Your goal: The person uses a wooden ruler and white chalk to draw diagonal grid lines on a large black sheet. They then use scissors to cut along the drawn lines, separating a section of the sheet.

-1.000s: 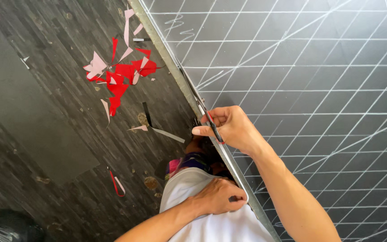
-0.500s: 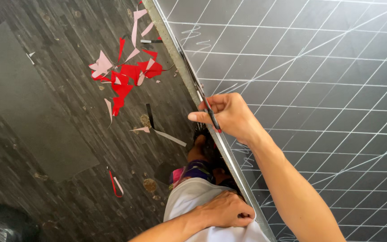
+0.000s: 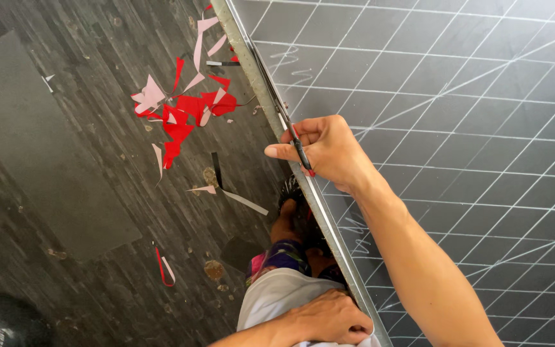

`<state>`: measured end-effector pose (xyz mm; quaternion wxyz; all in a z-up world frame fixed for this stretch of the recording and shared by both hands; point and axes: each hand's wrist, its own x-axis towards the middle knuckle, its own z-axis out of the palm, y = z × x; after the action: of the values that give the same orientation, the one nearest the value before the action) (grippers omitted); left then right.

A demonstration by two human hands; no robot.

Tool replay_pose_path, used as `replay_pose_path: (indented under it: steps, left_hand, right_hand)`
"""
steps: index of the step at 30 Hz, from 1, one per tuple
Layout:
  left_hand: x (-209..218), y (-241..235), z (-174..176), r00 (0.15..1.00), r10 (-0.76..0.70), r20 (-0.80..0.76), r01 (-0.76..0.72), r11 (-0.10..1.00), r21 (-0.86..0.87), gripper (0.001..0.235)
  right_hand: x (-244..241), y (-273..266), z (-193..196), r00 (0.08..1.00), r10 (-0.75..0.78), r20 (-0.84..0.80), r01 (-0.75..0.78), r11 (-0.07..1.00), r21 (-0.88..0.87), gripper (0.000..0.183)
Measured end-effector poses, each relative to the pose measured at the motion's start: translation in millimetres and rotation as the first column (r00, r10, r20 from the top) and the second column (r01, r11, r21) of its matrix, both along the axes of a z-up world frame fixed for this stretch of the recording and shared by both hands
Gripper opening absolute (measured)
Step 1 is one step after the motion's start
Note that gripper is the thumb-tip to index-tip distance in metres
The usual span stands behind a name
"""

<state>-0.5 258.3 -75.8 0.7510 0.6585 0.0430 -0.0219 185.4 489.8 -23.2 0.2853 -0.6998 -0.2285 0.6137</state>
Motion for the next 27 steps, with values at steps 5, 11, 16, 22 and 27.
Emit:
replay_pose_path:
  steps: [5, 11, 16, 22, 27]
  left_hand:
    - [1.2, 7.3, 4.4, 0.999, -0.045, -0.017, 0.044, 0.998, -0.054, 0.014]
    - [0.7, 16.6, 8.5, 0.993, -0.116, 0.024, 0.118, 0.986, -0.118, 0.019]
    - [4.4, 18.6, 9.0, 0.975, -0.216, -0.041, 0.21, 0.971, -0.117, 0.021]
    - [4.5, 17.0, 4.2, 0.986, -0.164, 0.02, 0.165, 0.978, -0.127, 0.02]
    - [-0.9, -2.2, -9.8, 0.989, -0.088, 0.118, 0.103, 0.986, -0.128, 0.02]
  right_hand:
    - [0.0, 8.2, 0.7, 0.999, 0.016, 0.029, -0.016, 1.0, 0.008, 0.041]
    - [2.0, 33.1, -2.6, 0.992, 0.062, 0.113, -0.057, 0.997, -0.051, 0.047]
    - [1.6, 39.2, 0.6, 0.992, 0.069, 0.104, -0.064, 0.997, -0.047, 0.046]
    - [2.1, 63.2, -5.8, 0.988, 0.084, 0.129, -0.086, 0.996, 0.01, 0.042]
    - [1.6, 68.8, -9.8, 0.983, 0.088, 0.164, -0.079, 0.995, -0.062, 0.043]
